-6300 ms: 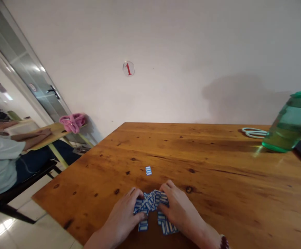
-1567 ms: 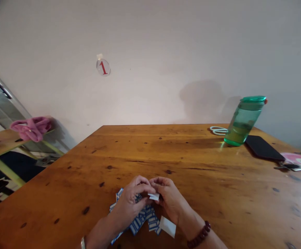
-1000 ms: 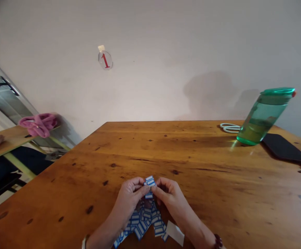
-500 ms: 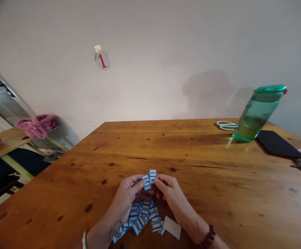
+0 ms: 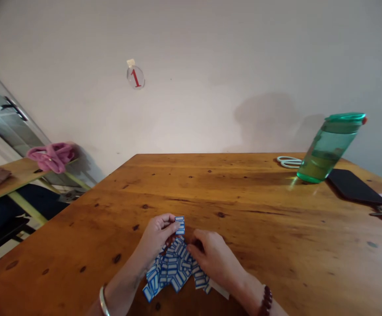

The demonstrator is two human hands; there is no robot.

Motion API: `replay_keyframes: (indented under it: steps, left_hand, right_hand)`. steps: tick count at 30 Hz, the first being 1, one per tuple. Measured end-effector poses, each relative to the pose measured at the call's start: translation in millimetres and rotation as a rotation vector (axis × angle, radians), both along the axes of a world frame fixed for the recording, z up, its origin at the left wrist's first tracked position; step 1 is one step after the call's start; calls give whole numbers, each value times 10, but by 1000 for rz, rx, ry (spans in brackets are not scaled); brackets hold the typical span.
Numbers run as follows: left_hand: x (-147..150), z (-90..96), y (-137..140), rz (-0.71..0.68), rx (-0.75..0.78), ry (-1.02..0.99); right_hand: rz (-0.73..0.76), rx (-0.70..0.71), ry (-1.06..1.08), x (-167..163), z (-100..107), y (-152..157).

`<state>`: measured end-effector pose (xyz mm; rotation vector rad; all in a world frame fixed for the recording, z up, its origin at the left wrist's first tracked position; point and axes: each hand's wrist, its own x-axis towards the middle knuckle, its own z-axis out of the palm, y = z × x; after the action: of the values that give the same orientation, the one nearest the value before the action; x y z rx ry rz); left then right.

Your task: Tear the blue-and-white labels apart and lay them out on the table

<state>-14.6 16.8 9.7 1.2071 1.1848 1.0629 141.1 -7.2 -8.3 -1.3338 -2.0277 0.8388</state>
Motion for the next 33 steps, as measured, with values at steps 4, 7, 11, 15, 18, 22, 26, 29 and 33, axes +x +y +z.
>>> replay_keyframes:
  steps: [4, 7, 11, 15, 18, 22, 26, 29, 33]
  left_hand:
    - [29, 2, -24, 8, -3, -46]
    - [23, -3, -19, 27, -36, -128]
    - [15, -4, -16, 54, -87, -207]
    - [28, 5, -35, 67, -141, -330]
    - [39, 12, -51, 54, -154, -357]
    - [51, 15, -58, 48, -163, -376]
    - [62, -4, -49, 48, -163, -398]
    - [67, -33, -45, 33, -158, -418]
    - [68, -51, -49, 46, -167, -437]
  right_hand:
    - [-32, 52, -121, -44, 30, -53]
    - [19, 47, -210, -85, 51, -106]
    - [45, 48, -298, -100, 30, -130]
    - [43, 45, -277, -71, -2, -100]
    - [38, 59, -256, -71, 7, -102]
    - [-4, 65, -262, -131, 21, -126]
    - [-41, 76, -290, -183, -19, -114]
    - [-36, 73, -290, -186, -54, -101]
    - [-29, 76, -251, -181, -70, -107]
